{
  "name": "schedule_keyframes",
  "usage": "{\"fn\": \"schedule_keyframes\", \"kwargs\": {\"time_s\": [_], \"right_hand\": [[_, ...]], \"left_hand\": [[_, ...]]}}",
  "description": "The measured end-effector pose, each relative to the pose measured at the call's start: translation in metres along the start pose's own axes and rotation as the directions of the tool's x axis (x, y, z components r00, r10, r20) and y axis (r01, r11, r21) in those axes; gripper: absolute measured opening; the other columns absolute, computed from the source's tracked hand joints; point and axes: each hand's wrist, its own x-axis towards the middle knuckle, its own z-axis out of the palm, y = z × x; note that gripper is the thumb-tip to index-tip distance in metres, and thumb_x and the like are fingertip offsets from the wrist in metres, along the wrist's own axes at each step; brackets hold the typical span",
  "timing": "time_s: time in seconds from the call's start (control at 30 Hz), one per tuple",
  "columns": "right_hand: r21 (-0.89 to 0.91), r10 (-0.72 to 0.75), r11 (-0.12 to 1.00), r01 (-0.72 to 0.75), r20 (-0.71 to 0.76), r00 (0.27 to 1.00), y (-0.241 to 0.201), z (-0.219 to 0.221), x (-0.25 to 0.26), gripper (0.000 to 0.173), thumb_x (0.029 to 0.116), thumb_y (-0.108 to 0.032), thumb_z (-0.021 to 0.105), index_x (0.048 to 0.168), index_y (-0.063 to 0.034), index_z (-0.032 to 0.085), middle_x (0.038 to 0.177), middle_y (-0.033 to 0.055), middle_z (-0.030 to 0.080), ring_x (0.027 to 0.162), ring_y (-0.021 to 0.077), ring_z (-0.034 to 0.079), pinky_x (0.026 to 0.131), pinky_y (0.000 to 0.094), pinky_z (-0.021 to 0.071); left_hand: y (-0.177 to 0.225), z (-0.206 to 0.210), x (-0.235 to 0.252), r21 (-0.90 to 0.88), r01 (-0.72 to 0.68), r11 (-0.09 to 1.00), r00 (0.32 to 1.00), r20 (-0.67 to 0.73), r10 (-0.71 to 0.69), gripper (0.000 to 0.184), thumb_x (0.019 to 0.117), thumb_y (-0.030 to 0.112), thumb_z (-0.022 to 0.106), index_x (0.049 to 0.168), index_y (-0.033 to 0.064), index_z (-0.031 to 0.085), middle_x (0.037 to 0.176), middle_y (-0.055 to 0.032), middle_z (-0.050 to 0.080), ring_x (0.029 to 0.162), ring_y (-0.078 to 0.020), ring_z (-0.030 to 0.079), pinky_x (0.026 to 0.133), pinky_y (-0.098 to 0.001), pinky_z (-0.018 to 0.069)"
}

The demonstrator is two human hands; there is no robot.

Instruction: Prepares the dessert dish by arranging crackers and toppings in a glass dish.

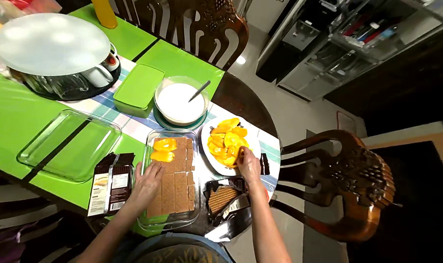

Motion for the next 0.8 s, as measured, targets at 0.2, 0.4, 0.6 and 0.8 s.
{"fn": "schedule_keyframes", "kwargs": {"time_s": [0.2,0.4,0.6,0.8], "right_hand": [[0.151,0.048,0.987,-0.053,0.035,0.998,0.007,0.002,-0.003,0.059,0.0888,-0.031,0.073,0.138,-0.0025,0.056,0.118,0.0182,0.070,0.111,0.0357,0.067,0.099,0.0589,0.0487],[0.191,0.071,0.977,-0.091,0.111,0.991,-0.001,0.002,0.002,0.065,0.0871,-0.037,0.075,0.139,-0.0041,0.055,0.125,0.0166,0.067,0.118,0.0338,0.063,0.102,0.0620,0.0435],[0.076,0.033,0.996,-0.035,0.020,0.999,-0.011,0.004,-0.001,0.049,0.0892,-0.015,0.064,0.137,-0.0037,0.057,0.126,0.0182,0.067,0.115,0.0372,0.065,0.097,0.0617,0.0470],[0.429,0.083,0.894,-0.130,0.126,0.988,0.018,-0.008,0.009,0.035,0.0973,-0.011,0.053,0.129,-0.0005,0.064,0.118,0.0204,0.069,0.111,0.0288,0.066,0.098,0.0482,0.0517]], "left_hand": [[0.000,0.002,-0.002,0.019,-0.005,1.000,1.000,-0.003,0.005,0.032,0.0995,0.009,0.057,0.129,0.0064,0.068,0.136,-0.0159,0.063,0.130,-0.0401,0.058,0.108,-0.0773,0.0289],[0.000,0.002,-0.002,0.004,0.004,1.000,1.000,0.007,-0.004,0.033,0.0977,0.007,0.058,0.129,0.0063,0.068,0.137,-0.0169,0.063,0.130,-0.0411,0.057,0.108,-0.0775,0.0280],[-0.001,0.003,-0.003,0.021,0.000,1.000,1.000,-0.003,0.000,0.034,0.0974,0.006,0.057,0.129,0.0074,0.067,0.137,-0.0151,0.063,0.130,-0.0396,0.058,0.108,-0.0769,0.0289],[-0.001,0.002,-0.003,-0.025,0.007,1.000,1.000,0.009,-0.006,0.034,0.0989,0.005,0.055,0.131,0.0051,0.066,0.138,-0.0174,0.062,0.132,-0.0416,0.056,0.109,-0.0783,0.0262]]}}
